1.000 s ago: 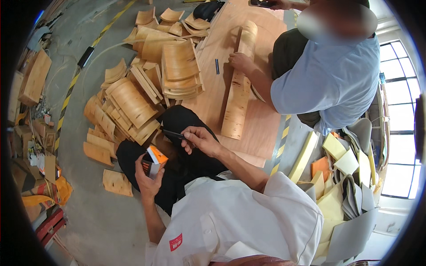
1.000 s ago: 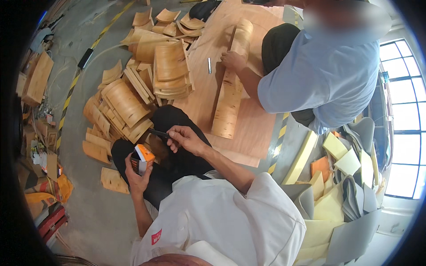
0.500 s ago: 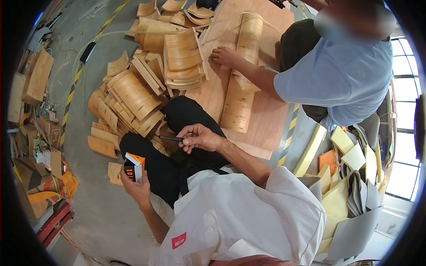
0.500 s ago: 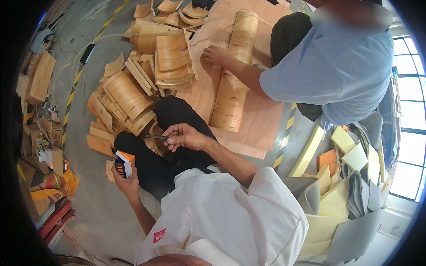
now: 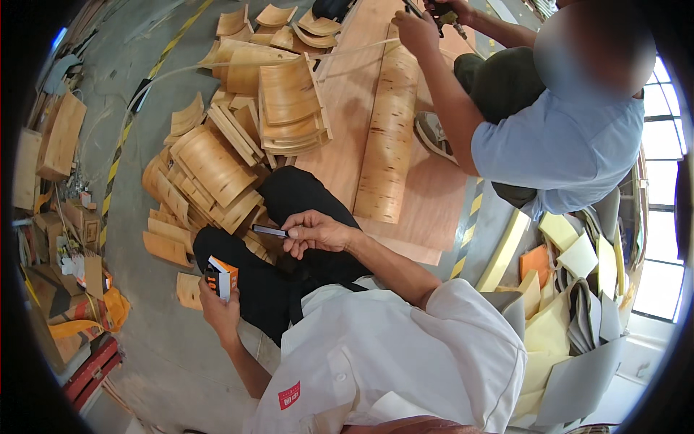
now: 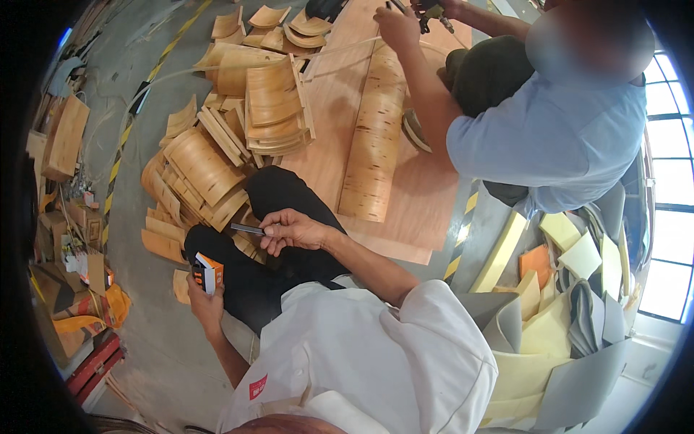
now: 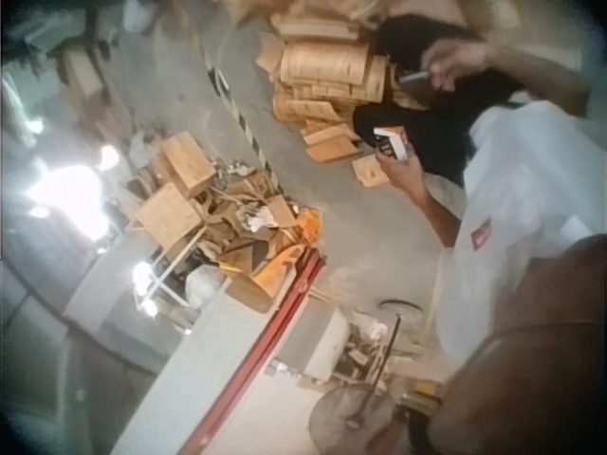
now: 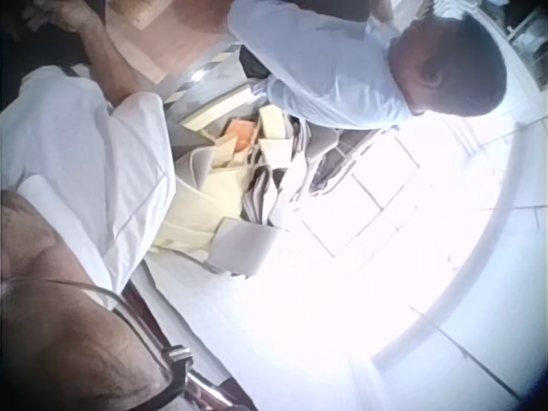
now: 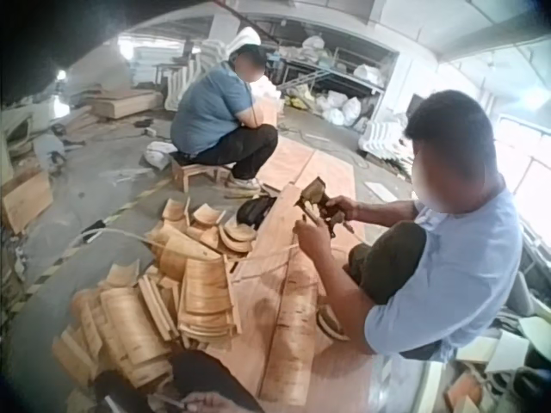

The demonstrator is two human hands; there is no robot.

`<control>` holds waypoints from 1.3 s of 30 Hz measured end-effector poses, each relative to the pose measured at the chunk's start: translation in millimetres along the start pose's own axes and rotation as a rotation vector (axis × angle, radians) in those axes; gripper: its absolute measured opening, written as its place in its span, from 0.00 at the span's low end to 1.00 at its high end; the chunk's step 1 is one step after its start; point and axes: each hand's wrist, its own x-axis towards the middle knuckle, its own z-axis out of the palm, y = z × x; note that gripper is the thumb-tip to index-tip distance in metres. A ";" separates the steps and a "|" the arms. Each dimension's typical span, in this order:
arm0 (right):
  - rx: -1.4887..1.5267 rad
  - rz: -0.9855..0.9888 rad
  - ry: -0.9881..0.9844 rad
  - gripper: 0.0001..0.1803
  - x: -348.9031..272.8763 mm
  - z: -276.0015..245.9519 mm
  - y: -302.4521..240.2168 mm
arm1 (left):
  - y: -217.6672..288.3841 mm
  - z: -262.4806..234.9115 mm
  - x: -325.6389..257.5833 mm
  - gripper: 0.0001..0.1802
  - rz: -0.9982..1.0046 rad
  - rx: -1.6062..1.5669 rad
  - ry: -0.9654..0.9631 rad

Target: Assisting a coworker in a furniture factory by supplying staples and marking curved wooden panels for assembly.

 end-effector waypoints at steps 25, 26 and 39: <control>0.071 -0.011 -0.062 0.08 1.5 -6.4 -1.1 | -0.7 34.1 4.1 0.41 0.131 0.132 0.214; 0.074 -0.012 -0.062 0.08 1.0 -5.9 -0.2 | -1.3 34.7 3.6 0.40 0.140 0.119 0.230; 0.077 0.010 -0.073 0.07 1.6 -8.9 -1.0 | -1.9 35.1 3.0 0.40 0.060 -0.073 0.273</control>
